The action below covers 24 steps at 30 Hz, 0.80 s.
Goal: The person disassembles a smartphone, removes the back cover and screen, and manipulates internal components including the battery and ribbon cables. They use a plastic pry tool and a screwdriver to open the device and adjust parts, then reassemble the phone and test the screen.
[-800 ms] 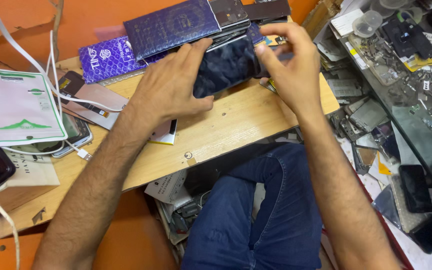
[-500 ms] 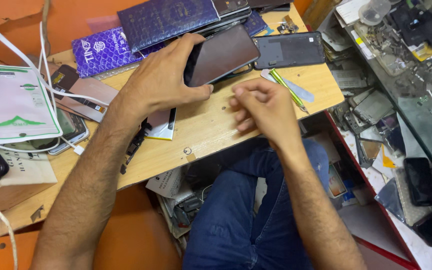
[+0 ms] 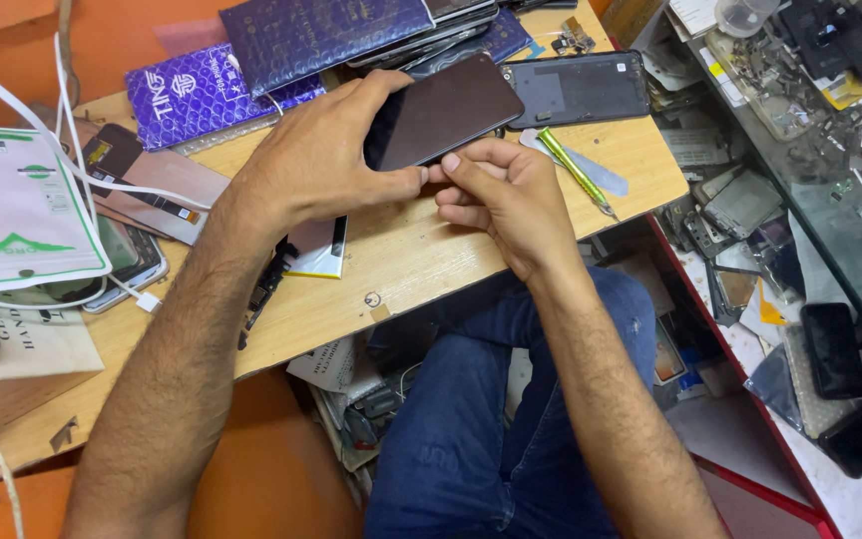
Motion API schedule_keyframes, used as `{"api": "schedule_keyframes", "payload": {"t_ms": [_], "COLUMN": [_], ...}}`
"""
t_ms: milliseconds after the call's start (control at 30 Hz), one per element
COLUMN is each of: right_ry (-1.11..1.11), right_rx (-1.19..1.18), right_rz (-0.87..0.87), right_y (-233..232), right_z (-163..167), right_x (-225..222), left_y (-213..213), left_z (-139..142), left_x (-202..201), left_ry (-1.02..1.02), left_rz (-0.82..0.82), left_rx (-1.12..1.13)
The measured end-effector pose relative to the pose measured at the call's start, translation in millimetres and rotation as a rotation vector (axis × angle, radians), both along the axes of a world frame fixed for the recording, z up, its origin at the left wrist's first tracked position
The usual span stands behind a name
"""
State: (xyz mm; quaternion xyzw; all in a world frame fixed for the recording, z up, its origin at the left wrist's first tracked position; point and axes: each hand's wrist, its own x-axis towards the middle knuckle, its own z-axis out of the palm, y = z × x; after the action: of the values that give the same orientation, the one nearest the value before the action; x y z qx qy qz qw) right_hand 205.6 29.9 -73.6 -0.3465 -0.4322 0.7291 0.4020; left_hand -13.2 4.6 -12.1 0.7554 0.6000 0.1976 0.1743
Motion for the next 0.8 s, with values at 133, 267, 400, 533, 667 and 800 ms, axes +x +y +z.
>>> {"api": "schedule_keyframes", "payload": {"t_ms": [133,267,400,533,667,800], "right_ry": [0.015,-0.006,-0.022,-0.04,-0.065,-0.079], "right_rx": [0.039,0.066,0.08,0.094,0.116,0.129], "right_rz": [-0.02,-0.034,-0.043,-0.051,-0.059,-0.067], "right_y": [-5,-7,-8,-10,-11,-12], "right_z": [0,2,4,5,6,7], "right_x": [0,-1,-1,-1,-1,-2], "left_y": [1,2,1,0,0,0], "left_z": [-1,-1,1,1,0,-1], "left_x": [0,0,0,1,1,1], "left_ry": [0.005,0.015,0.009,0.013,0.017,0.018], "left_rz": [0.005,0.004,0.003,0.011,0.005,0.003], "left_rx": [-0.011,-0.004,-0.003,-0.008,0.003,0.013]}}
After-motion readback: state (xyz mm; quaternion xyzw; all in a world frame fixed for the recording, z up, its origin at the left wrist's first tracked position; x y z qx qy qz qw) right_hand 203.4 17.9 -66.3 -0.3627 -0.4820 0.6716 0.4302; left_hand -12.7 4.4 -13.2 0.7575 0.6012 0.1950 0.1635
